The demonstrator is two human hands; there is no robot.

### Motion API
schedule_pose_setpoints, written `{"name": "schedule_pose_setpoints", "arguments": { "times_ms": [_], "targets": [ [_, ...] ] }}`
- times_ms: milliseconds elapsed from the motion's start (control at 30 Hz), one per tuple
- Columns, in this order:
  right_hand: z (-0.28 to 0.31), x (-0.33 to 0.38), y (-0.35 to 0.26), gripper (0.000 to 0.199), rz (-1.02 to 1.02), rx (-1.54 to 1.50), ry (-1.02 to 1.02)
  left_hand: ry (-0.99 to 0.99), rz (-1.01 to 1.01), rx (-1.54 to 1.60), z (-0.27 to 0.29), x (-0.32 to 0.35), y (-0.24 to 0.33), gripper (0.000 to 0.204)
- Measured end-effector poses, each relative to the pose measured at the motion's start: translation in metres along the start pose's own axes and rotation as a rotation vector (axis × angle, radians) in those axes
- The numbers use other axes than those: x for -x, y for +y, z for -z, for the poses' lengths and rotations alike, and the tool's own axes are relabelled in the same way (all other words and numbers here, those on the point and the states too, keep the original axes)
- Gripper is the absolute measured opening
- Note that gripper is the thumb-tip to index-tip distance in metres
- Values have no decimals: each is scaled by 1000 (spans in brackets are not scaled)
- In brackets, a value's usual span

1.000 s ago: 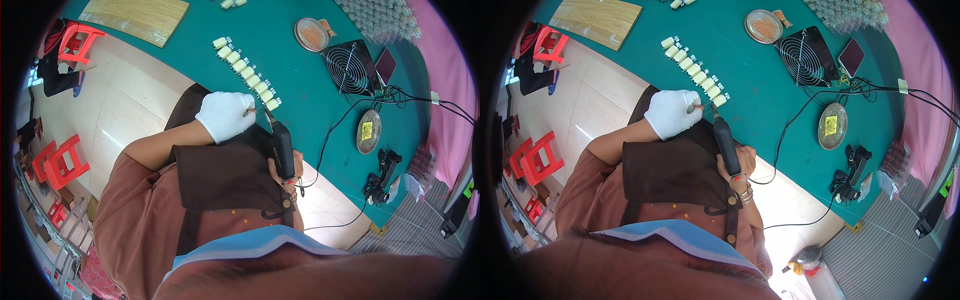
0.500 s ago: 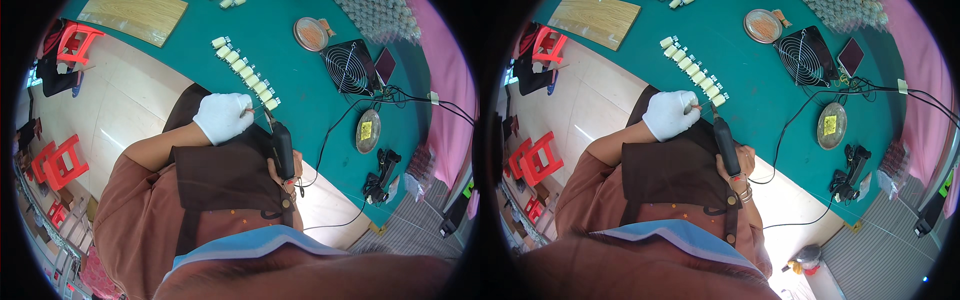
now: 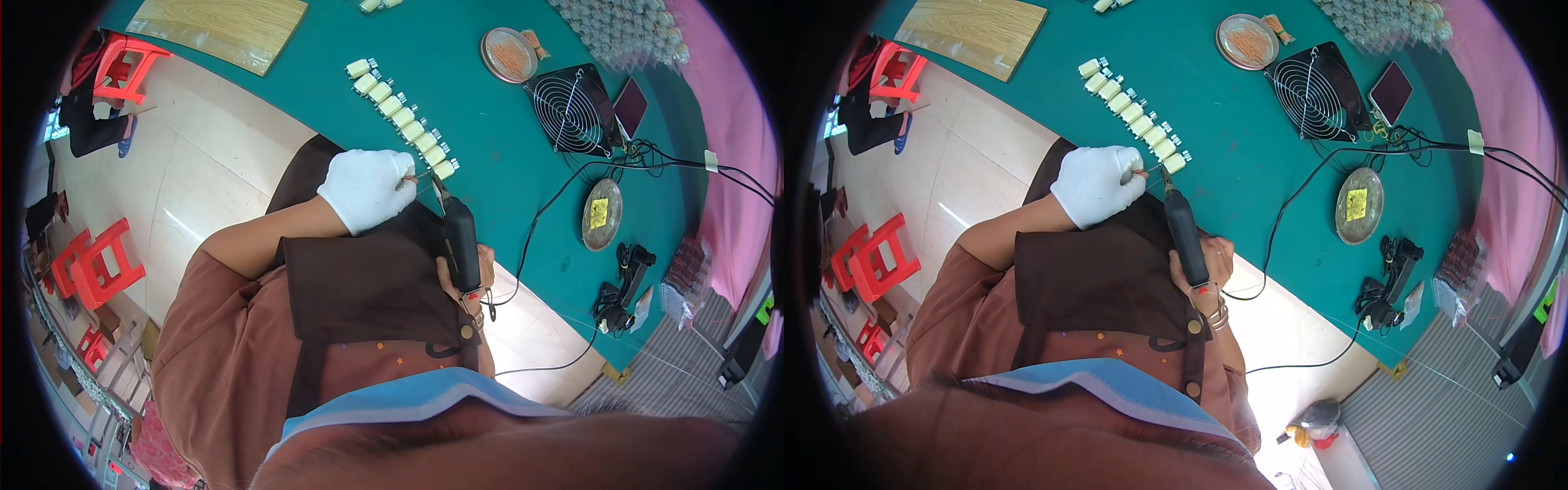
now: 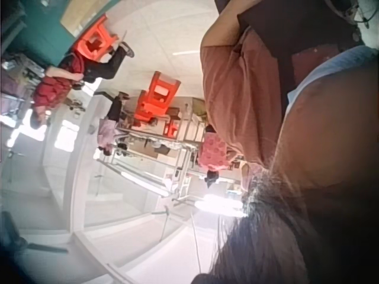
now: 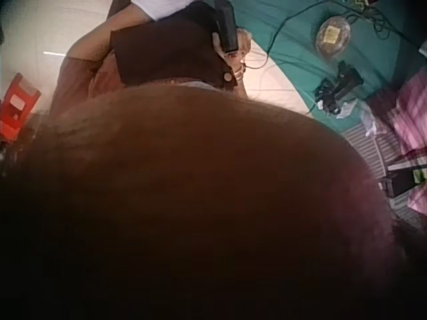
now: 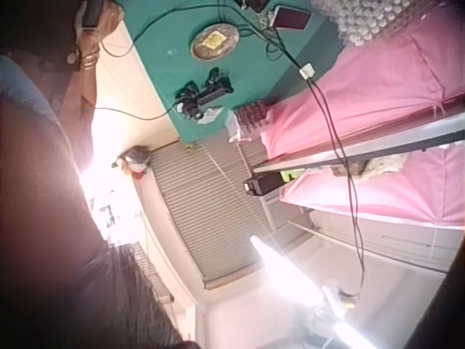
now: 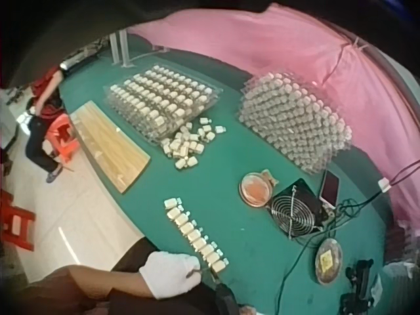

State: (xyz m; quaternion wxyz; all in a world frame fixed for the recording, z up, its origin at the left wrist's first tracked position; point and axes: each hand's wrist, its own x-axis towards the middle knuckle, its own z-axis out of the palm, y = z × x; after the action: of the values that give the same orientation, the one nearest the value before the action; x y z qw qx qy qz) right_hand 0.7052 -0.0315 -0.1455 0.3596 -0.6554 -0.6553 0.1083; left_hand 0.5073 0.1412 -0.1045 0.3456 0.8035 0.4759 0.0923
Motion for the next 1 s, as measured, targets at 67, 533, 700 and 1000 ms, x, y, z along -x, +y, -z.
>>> {"name": "schedule_pose_setpoints", "arguments": {
  "times_ms": [67,533,700,1000],
  "targets": [
    [0,0,0,32,0,9,2,-1,3,4,-1,0,-1,16],
    [0,-1,-1,32,22,33,3,-2,-10,2,1,1,0,14],
    [1,-1,-1,33,14,34,-5,1,-20,-26,-1,0,0,13],
    [1,-1,0,34,31,13,-8,-14,-14,-39,0,0,1,13]
  ]
}}
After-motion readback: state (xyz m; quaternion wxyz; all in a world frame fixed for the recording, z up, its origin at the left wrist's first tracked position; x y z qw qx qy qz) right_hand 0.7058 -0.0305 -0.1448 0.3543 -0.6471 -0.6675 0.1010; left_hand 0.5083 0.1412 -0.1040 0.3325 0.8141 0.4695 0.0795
